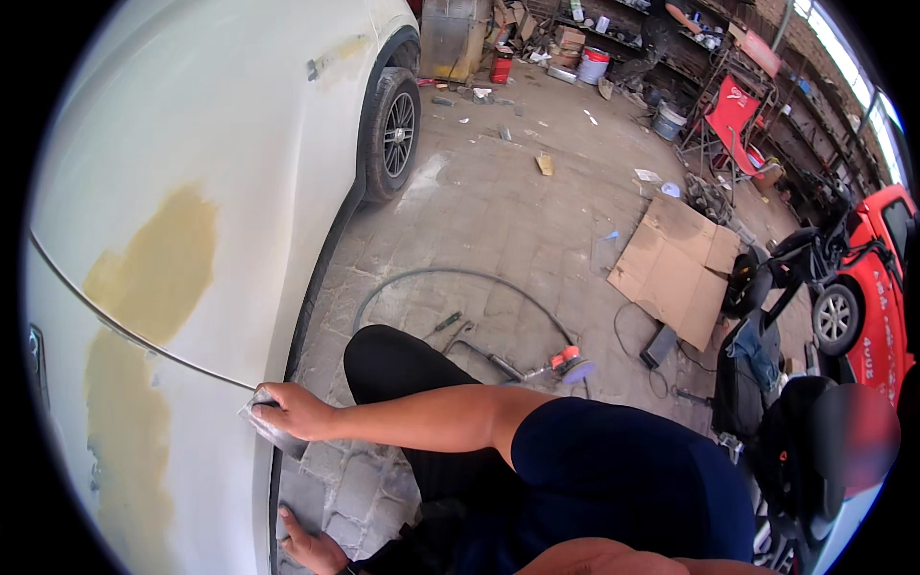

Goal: The person sits on the ground and uses a sanding block to smooth the lower side panel of a white car. They repeatedly apply and remove a filler compound from the block to the car's surface, focusing on a specific area near the wheel arch.

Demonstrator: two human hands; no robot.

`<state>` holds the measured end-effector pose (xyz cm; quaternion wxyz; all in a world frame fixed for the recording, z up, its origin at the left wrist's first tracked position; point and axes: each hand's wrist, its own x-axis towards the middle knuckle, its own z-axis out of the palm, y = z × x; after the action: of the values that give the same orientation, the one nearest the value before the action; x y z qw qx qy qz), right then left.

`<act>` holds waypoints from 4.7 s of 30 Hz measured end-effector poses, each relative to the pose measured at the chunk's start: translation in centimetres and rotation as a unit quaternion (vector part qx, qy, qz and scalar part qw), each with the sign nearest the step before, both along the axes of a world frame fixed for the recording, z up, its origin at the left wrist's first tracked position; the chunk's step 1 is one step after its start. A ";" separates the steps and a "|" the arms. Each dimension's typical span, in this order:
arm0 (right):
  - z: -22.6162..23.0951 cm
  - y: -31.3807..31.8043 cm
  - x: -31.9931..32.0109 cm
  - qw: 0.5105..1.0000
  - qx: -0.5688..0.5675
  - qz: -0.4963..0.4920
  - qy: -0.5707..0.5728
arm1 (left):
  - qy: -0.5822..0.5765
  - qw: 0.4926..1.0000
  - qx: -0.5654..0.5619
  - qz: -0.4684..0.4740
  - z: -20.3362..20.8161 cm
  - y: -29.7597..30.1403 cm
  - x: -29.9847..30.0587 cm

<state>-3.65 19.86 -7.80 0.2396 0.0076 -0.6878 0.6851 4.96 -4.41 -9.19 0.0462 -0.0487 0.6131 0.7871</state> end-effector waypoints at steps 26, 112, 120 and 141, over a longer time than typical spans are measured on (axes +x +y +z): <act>-0.5 -2.3 2.8 0.917 -0.011 0.253 -0.309 | 0.081 0.983 -0.158 -0.040 -0.9 3.5 0.4; -1.0 -2.2 3.1 0.972 0.116 0.132 -0.156 | 0.115 0.985 -0.122 -0.030 1.3 3.8 1.6; -1.3 -3.5 4.3 0.948 0.025 0.268 -0.168 | 0.044 0.982 0.170 -0.076 -0.6 3.6 1.3; -1.0 -2.4 1.6 0.963 -0.130 0.143 -0.190 | 0.118 0.992 -0.038 0.014 1.4 3.9 1.1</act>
<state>-2.05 17.46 -8.79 0.0034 -0.0553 -0.6176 0.7846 6.11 -0.52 -7.74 -0.0396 0.0344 0.6429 0.7641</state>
